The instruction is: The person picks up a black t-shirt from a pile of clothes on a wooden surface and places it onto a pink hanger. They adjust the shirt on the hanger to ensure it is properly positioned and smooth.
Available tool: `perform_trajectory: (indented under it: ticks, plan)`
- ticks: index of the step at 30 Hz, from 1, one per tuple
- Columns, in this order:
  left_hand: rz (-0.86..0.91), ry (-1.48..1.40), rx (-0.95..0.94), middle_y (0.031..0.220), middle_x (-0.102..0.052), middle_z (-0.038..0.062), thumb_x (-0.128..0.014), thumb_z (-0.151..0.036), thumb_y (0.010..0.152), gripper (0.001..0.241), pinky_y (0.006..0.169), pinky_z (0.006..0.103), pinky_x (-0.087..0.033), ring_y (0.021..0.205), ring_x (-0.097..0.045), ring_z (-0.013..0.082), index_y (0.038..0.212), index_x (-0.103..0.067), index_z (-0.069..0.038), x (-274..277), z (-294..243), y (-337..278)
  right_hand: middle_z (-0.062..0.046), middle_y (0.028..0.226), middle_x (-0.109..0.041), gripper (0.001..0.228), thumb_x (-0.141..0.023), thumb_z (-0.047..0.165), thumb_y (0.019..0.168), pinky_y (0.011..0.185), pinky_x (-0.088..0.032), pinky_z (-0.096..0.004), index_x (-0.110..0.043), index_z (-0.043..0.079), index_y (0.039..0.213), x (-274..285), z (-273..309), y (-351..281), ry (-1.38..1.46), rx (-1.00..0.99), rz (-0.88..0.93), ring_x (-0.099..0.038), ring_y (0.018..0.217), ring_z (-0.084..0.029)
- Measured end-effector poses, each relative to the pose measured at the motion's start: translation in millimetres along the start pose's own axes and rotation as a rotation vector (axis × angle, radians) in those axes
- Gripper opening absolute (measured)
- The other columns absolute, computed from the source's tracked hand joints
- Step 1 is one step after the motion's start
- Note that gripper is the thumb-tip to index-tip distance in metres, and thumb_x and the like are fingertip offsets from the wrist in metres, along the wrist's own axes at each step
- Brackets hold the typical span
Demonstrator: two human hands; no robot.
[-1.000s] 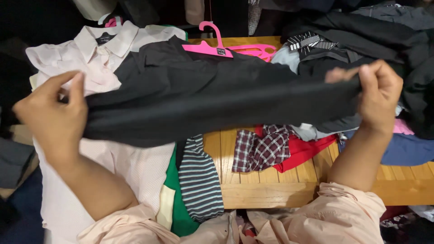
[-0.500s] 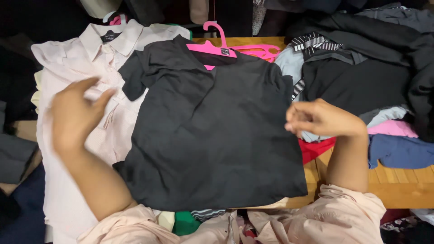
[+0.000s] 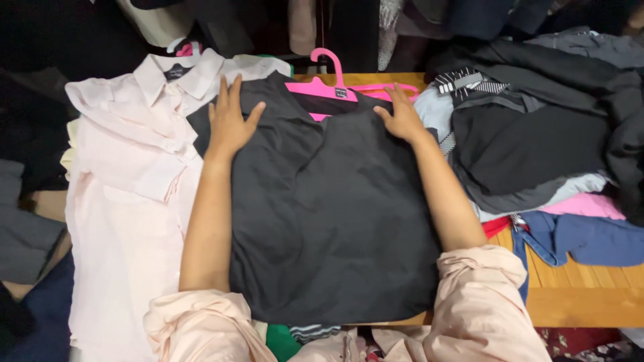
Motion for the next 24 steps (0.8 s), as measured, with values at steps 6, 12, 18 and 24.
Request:
perform_trajectory:
  ticks: [6,12,18,24]
  plan:
    - [-0.019,-0.073,-0.027,0.163,-0.033,0.023,-0.073,-0.046,0.100,0.081,0.119,0.0713,-0.022,0.145,-0.042,0.0491,0.164,-0.029,-0.021,3,3,-7,-0.033,0.159,-0.037,0.062,-0.059,0.031,0.109,0.123,-0.022,-0.061,-0.036,0.005,0.161,-35,-13,6,-0.011,-0.060,-0.015,-0.031,0.150,-0.049]
    - [-0.096,-0.099,-0.118,0.137,-0.055,0.014,-0.085,-0.045,0.090,0.080,0.119,0.0569,-0.027,0.135,-0.053,0.0367,0.155,-0.046,-0.018,-14,27,1,-0.019,0.127,-0.065,0.047,-0.077,0.024,0.095,0.112,-0.036,-0.051,-0.065,0.009,0.138,-67,-73,13,-0.072,0.043,-0.178,-0.060,0.124,-0.041]
    - [-0.235,-0.202,-0.294,0.123,-0.054,0.014,-0.082,-0.031,0.098,0.065,0.099,0.0401,-0.046,0.108,-0.056,0.0302,0.150,-0.047,-0.013,25,-1,-6,-0.012,0.110,-0.072,0.023,-0.067,0.018,0.106,0.119,-0.023,-0.058,-0.074,0.012,0.127,14,-11,0,-0.054,0.319,-0.442,-0.061,0.100,-0.034]
    - [-0.205,-0.279,-0.180,0.119,-0.069,0.011,-0.086,-0.035,0.091,0.058,0.098,0.0404,-0.048,0.111,-0.067,0.0306,0.133,-0.060,-0.004,62,-6,-7,-0.014,0.095,-0.061,0.019,-0.072,0.020,0.111,0.074,-0.042,-0.042,-0.076,0.003,0.118,123,43,-30,-0.296,0.509,-0.824,-0.057,0.083,-0.032]
Point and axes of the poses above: each hand's wrist, its own y-axis towards the middle knuckle, its own x-axis out of the back of the hand, z = x × y, the point moved 3 cm from there along y, towards the middle knuckle
